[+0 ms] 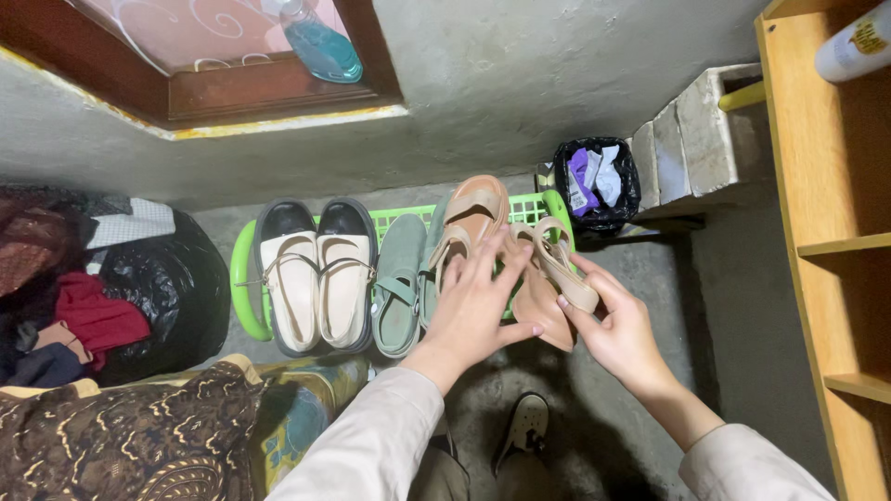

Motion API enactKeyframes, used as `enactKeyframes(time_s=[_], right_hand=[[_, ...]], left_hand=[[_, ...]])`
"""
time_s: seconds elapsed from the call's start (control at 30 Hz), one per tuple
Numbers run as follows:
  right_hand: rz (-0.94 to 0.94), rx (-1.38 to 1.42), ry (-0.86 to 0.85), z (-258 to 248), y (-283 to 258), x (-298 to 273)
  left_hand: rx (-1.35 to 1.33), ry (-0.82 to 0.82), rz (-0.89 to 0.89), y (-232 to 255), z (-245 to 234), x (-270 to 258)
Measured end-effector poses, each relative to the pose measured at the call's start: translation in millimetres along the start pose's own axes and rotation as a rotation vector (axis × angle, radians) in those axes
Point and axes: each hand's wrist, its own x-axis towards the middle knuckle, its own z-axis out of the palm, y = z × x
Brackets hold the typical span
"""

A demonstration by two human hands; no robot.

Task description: The person removes several pairs of shoes from a green plastic crate and places them on the floor. Then they disassemble the crate by removing its handles and separating the side panels from the frame. Finally, they reassemble the crate by snapping the side panels and frame back together.

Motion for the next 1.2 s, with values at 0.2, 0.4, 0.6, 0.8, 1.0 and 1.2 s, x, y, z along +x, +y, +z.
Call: enactKeyframes(time_s=[0.2, 0.4, 0.6, 0.8, 1.0, 1.2], right_hand=[[-0.237, 0.022, -0.054, 5.1, 16.9, -3.4], [-0.403, 0.013, -0.089, 6.0, 7.7, -17.3], [-0.133, -0.11, -0.233, 9.9, -4.9, -22.4], [-0.394, -0.097, -0.221, 11.5, 4.6, -22.1], [-0.252, -0.068, -0.171, 4.6, -6.7, -24.6], [0.169, 0.176, 0.002, 6.6, 4.0, -16.2]], left_hand=[[-0.015, -0.014, -0.066, 26.0, 3.9, 11.0], [0.071, -0.217, -0.086, 18.4, -2.7, 13.4], [0.05, -0.234, -0.053, 1.8, 17.4, 7.0], [-0.053, -0.192, -0.006, -10.0, 32.7, -6.3], [-0.014, -0.192, 0.029, -14.0, 27.9, -7.7], [-0.153, -0.058, 0.074, -9.4, 22.5, 0.0]])
